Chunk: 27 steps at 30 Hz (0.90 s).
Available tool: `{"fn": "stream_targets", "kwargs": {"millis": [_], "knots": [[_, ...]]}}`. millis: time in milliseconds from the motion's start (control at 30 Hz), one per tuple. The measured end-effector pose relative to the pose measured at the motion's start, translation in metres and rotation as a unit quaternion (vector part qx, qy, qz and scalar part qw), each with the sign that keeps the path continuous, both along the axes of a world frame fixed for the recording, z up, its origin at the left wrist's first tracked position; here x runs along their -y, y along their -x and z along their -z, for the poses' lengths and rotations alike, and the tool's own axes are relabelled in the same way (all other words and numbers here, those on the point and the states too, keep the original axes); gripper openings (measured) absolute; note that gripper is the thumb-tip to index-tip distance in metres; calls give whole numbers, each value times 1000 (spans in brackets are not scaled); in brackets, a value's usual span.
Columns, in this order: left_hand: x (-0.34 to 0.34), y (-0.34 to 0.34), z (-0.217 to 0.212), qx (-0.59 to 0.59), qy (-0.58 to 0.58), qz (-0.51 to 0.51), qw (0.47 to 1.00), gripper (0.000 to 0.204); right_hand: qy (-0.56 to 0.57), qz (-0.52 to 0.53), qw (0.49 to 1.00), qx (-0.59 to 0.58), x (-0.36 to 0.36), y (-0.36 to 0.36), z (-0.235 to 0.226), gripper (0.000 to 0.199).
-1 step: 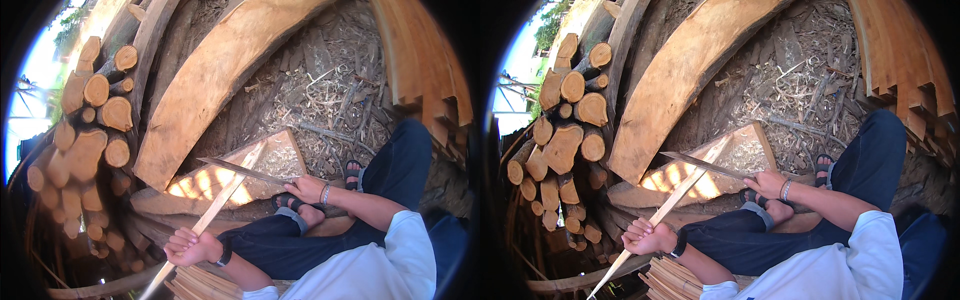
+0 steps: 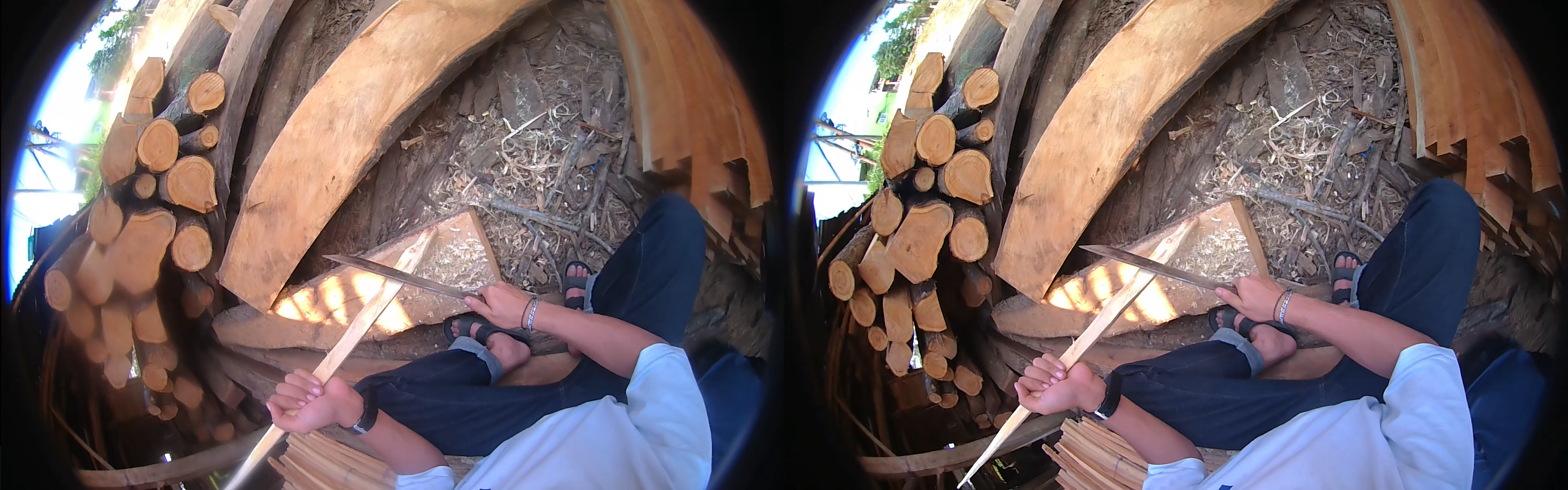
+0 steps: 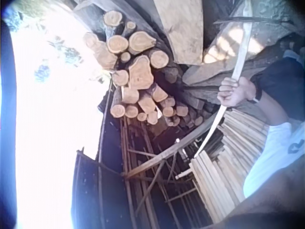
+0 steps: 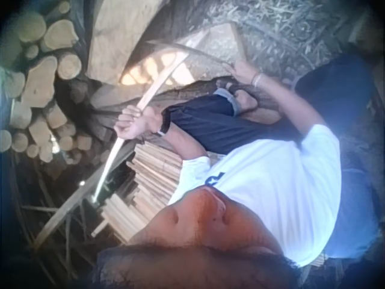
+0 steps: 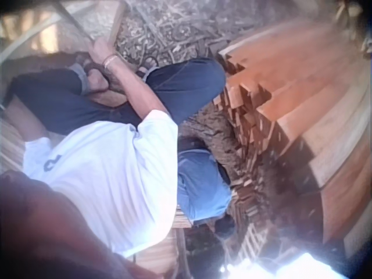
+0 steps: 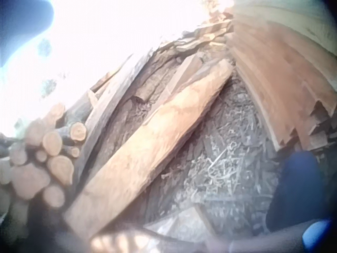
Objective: The person shaves a thin wooden stick using a large knife while sitting on a pile of timber.
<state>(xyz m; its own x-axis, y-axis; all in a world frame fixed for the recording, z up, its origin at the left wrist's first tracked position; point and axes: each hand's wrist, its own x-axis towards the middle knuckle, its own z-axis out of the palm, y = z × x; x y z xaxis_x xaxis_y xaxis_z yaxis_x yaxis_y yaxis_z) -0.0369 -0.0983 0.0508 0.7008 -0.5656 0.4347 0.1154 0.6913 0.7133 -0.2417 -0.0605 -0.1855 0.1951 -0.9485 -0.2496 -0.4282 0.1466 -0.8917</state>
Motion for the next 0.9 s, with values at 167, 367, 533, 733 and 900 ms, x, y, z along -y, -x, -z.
{"fn": "stream_targets", "kwargs": {"millis": [167,367,533,733,900], "knots": [[1,-7,2,7,-6,-23,1000,44,-73,22,997,-20,8,6,5,70],[3,-2,-1,7,-15,-36,999,44,-11,-44,997,56,3,-5,-39,65],[-1,1,-1,10,-9,-18,1000,44,-49,-19,998,17,9,-4,-13,66],[-3,1,3,27,11,31,999,44,9,-47,994,96,3,-11,-31,66],[-2,4,1,33,5,24,999,44,-49,-6,995,89,2,-12,-10,66]]}}
